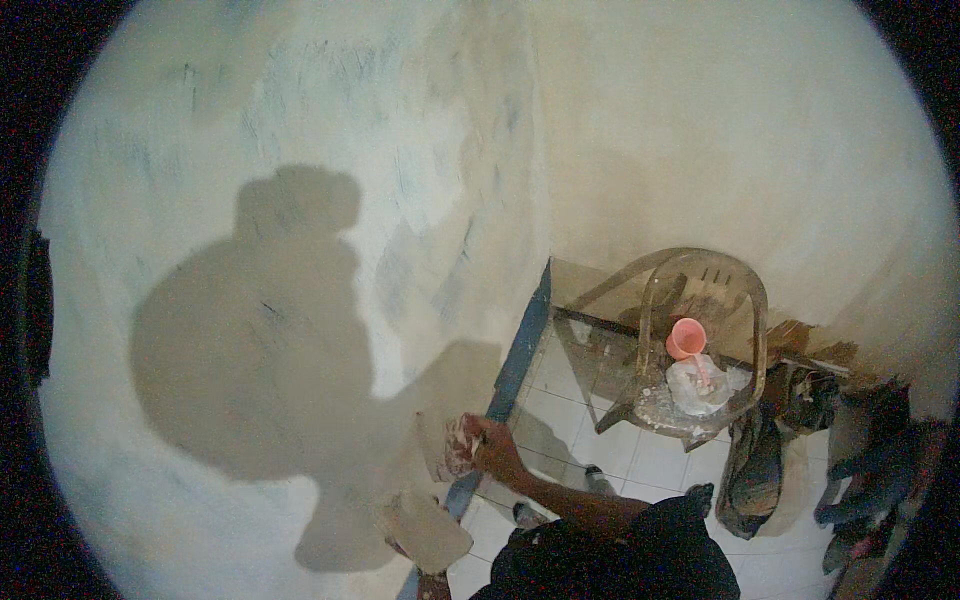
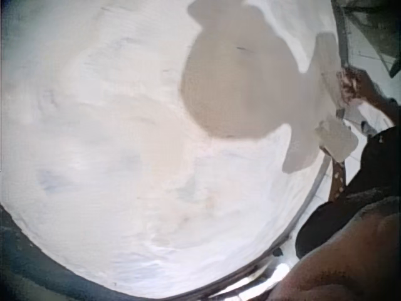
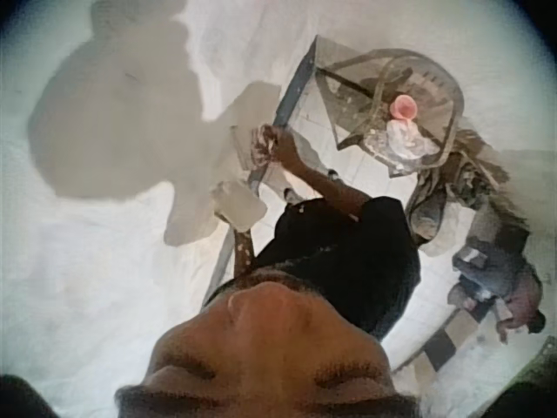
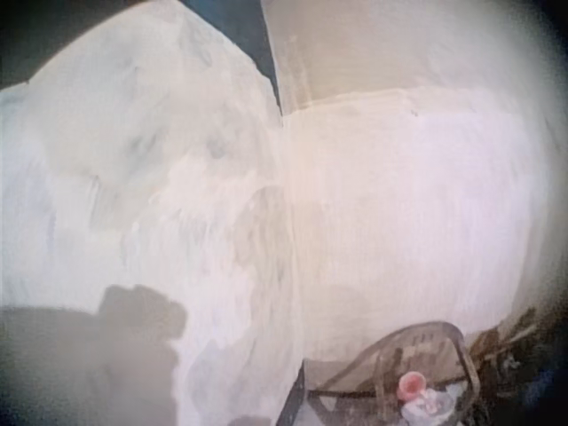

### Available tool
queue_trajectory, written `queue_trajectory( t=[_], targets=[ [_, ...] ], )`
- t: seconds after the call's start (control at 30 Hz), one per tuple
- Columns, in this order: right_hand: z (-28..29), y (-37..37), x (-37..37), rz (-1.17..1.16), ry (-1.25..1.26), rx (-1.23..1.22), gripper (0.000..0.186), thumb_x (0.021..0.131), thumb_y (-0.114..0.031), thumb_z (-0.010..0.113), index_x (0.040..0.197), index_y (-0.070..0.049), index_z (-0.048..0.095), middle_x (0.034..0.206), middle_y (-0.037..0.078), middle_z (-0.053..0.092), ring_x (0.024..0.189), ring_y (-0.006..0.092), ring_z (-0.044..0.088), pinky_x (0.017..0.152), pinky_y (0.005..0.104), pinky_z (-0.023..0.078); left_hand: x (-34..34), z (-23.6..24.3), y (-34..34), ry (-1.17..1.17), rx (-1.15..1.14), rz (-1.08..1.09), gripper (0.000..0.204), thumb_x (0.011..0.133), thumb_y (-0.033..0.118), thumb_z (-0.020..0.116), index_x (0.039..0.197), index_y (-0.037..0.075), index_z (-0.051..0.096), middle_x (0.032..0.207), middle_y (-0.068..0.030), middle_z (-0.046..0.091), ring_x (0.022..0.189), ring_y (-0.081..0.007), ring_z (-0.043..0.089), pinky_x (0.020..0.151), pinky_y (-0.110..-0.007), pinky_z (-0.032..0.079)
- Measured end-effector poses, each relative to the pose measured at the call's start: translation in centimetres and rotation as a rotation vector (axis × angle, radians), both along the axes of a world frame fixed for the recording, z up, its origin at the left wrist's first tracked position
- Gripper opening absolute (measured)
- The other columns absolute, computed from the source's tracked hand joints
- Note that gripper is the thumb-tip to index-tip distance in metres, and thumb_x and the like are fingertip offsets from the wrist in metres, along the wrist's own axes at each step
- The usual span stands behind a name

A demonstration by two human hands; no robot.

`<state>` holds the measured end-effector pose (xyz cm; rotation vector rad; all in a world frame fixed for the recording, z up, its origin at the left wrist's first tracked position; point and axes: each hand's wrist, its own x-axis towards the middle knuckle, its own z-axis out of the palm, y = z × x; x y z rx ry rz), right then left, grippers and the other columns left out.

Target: The person patches a wall by applying white compound from a container onto a corner and flat surface using a putty knife.

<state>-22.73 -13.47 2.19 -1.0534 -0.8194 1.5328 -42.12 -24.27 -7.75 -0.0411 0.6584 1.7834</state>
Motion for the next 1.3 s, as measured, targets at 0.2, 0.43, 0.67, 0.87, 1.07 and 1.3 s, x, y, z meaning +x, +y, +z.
queue_trajectory(
  t=[0.2, 0.43, 0.67, 0.87, 1.07, 1.3],
  targets=[
    [1.4, 3.5, 6.6, -0.080, -0.337, 0.626, 0.022, 0.070, 0.002, 0.048, 0.092, -0.002, 0.048, 0.076, 0.010, 0.055, 0.074, 0.0203, 0.056, 0.066, 0.0326, 0.046, 6.3, 0.9, 4.9, -0.055, 0.004, -0.103, 0.069, 0.074, 0.061, 0.038, 0.122, 0.010, 0.042, 0.111, -0.0141, 0.052, 0.095, -0.0309, 0.052, 0.082, -0.046, 0.042],
    [10.3, 5.2, 11.7, 0.141, -0.969, 0.466, 0.032, 0.065, -0.006, 0.056, 0.095, 0.002, 0.047, 0.079, 0.023, 0.055, 0.081, 0.0391, 0.055, 0.070, 0.0441, 0.043, 14.6, 2.8, 8.8, -0.099, 0.059, -0.156, 0.067, 0.074, 0.055, 0.041, 0.122, 0.008, 0.042, 0.113, -0.0134, 0.051, 0.098, -0.0307, 0.052, 0.084, -0.044, 0.042],
    [10.8, 5.3, 15.0, 0.273, -1.343, 0.577, 0.053, 0.063, -0.005, 0.053, 0.115, 0.001, 0.041, 0.084, 0.025, 0.056, 0.080, 0.0412, 0.055, 0.074, 0.0451, 0.044, 19.8, 4.7, 10.4, -0.021, 0.164, -0.180, 0.065, 0.073, 0.047, 0.047, 0.121, 0.004, 0.043, 0.112, -0.0139, 0.052, 0.098, -0.0286, 0.053, 0.084, -0.041, 0.044],
    [10.8, 4.7, 15.5, 0.465, -1.355, 0.541, 0.061, 0.063, -0.007, 0.055, 0.120, 0.000, 0.036, 0.087, 0.025, 0.057, 0.084, 0.0429, 0.054, 0.079, 0.0485, 0.040, 22.8, 6.3, 10.7, 0.028, 0.063, -0.168, 0.063, 0.073, 0.045, 0.047, 0.120, 0.003, 0.042, 0.110, -0.0146, 0.053, 0.097, -0.0290, 0.053, 0.084, -0.040, 0.043],
    [11.9, 3.7, 14.9, 0.437, -1.335, 0.774, 0.056, 0.063, -0.007, 0.058, 0.117, -0.003, 0.040, 0.082, 0.023, 0.058, 0.079, 0.0407, 0.056, 0.071, 0.0464, 0.043, 24.2, 7.4, 11.1, -0.060, 0.149, -0.086, 0.065, 0.073, 0.045, 0.049, 0.122, 0.003, 0.040, 0.112, -0.0149, 0.051, 0.100, -0.0290, 0.052, 0.087, -0.041, 0.042],
    [12.3, 5.6, 14.6, 0.431, -1.527, 0.783, 0.056, 0.061, -0.005, 0.058, 0.115, -0.001, 0.043, 0.080, 0.019, 0.059, 0.075, 0.0363, 0.057, 0.067, 0.0454, 0.044, 24.6, 7.0, 10.9, -0.061, 0.143, -0.086, 0.063, 0.074, 0.043, 0.047, 0.123, 0.004, 0.039, 0.114, -0.0153, 0.050, 0.102, -0.0291, 0.051, 0.089, -0.042, 0.040]
  ],
)
